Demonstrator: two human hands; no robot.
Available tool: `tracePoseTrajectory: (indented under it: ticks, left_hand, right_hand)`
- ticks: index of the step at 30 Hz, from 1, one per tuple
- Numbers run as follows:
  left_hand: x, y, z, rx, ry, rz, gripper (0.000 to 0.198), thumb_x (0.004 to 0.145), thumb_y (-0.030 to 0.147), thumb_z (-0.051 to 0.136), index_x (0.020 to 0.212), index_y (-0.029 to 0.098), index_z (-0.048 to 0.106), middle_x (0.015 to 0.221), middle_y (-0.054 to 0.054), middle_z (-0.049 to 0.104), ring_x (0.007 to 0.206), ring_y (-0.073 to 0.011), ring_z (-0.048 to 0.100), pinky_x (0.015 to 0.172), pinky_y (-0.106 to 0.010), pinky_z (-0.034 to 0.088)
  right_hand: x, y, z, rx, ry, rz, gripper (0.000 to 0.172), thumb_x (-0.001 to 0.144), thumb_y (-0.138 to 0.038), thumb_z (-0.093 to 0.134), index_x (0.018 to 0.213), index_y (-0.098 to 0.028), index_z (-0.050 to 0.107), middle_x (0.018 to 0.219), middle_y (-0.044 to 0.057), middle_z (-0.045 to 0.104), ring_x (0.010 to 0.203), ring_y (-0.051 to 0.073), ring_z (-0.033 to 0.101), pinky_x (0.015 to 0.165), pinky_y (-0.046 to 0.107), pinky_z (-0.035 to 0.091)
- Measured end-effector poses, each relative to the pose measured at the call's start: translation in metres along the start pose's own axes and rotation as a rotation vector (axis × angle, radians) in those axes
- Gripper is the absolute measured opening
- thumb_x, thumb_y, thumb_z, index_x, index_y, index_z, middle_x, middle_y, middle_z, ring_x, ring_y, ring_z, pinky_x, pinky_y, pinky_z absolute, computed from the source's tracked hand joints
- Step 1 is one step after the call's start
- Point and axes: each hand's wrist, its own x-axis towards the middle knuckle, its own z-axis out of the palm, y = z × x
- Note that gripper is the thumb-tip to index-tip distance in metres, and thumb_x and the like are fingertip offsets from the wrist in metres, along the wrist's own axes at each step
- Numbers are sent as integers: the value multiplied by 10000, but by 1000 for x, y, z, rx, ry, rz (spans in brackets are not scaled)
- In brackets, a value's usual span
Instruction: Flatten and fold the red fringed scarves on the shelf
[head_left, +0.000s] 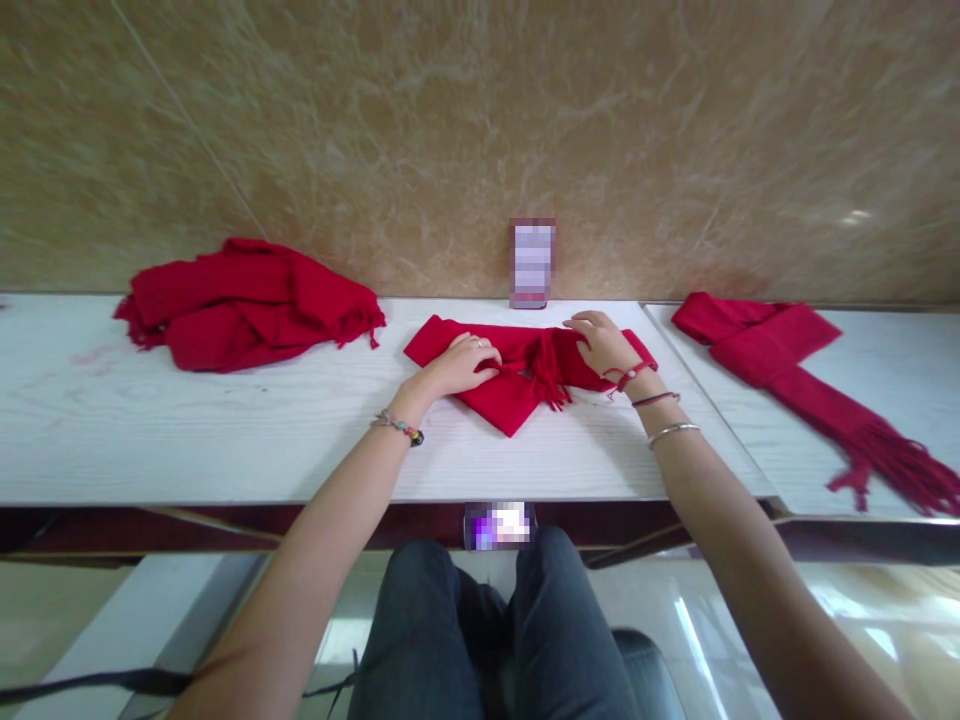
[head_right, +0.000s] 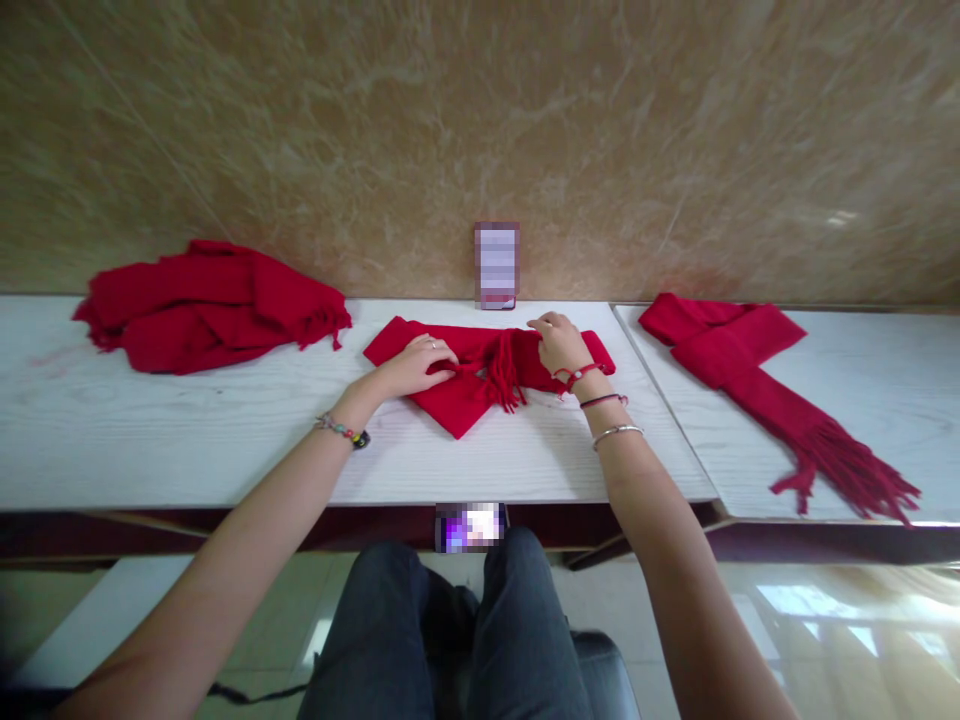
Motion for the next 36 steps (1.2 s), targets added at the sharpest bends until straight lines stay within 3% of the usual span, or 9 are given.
tracePoseTrajectory:
  ticks: [3, 8, 11, 14, 17, 19, 25, 31, 36]
  left_hand:
    - [1, 0, 0, -2, 23, 16, 182, 849, 229, 485, 920, 183, 647, 981, -42, 646, 992, -189, 550, 1021, -389, 298]
    - [1, 0, -2, -8, 98, 56, 169, 839, 212, 504, 902, 160, 651, 944, -54, 645, 958, -188, 557, 982, -355, 346]
    - [1, 0, -2, 5, 97, 69, 151, 832, 220, 528, 895, 159, 651, 927, -57, 645, 934, -194, 563, 949, -362, 375]
    - [2, 0, -1, 16, 98, 91, 136, 834, 231, 540, 884, 166, 648, 911, -51, 644, 912, -193, 567, 931, -368, 387]
    - [3, 0, -2, 37, 135, 104, 127, 847, 238, 538, 868, 165, 640, 898, -50, 642, 910, -193, 569, 930, -369, 390]
    - [3, 1, -3, 45, 178, 103, 136, 860, 245, 527, 870, 158, 631, 900, -56, 637, 917, -196, 569, 924, -366, 399]
    - [1, 6, -3, 17, 260, 54, 188, 850, 308, 562, 959, 159, 595, 986, -66, 597, 971, -211, 550, 902, -362, 433]
    - [2, 14, 0, -31, 341, 80, 521, 817, 349, 616, 1275, 171, 442, 1269, -121, 478, 1200, -238, 438, 1032, -387, 351]
    - [2, 20, 2, -9, 321, -87, 747, 774, 450, 645, 1390, 188, 316, 1430, -155, 343, 1321, -317, 293, 1082, -511, 216]
  right_hand:
    - [-2, -6, 0, -78, -68, -93, 441, 808, -180, 444, 1233, -134, 551, 1219, 144, 578, 1150, 279, 483, 984, 440, 388]
    - [-1, -9, -2, -113, -158, 95, 349, 839, -287, 487, 1112, -113, 615, 1049, 169, 654, 1001, 289, 569, 873, 409, 443]
    - [4, -3, -5, 36, 95, 205, 256, 818, -300, 504, 958, -150, 658, 966, 124, 681, 916, 264, 597, 831, 395, 451]
    - [8, 5, -9, 159, 440, 449, 270, 830, -319, 459, 923, -144, 643, 905, 125, 679, 840, 252, 599, 774, 399, 453]
    - [7, 5, -12, 188, 537, 576, 260, 824, -300, 455, 916, -136, 635, 892, 132, 671, 828, 248, 596, 766, 395, 446]
    - [5, -1, -11, 176, 427, 482, 221, 801, -280, 501, 897, -141, 643, 888, 126, 673, 836, 247, 600, 772, 382, 447]
    - [0, -28, -3, 131, 57, -59, 177, 773, -232, 567, 888, -149, 672, 915, 107, 687, 872, 241, 606, 798, 358, 454]
    - [-5, -27, -15, 301, 106, -143, 215, 826, -285, 534, 923, -174, 691, 935, 66, 694, 844, 206, 618, 793, 339, 467]
    - [-6, -22, -17, 330, -19, -192, 194, 803, -261, 568, 919, -194, 708, 950, 59, 701, 845, 210, 630, 798, 333, 474]
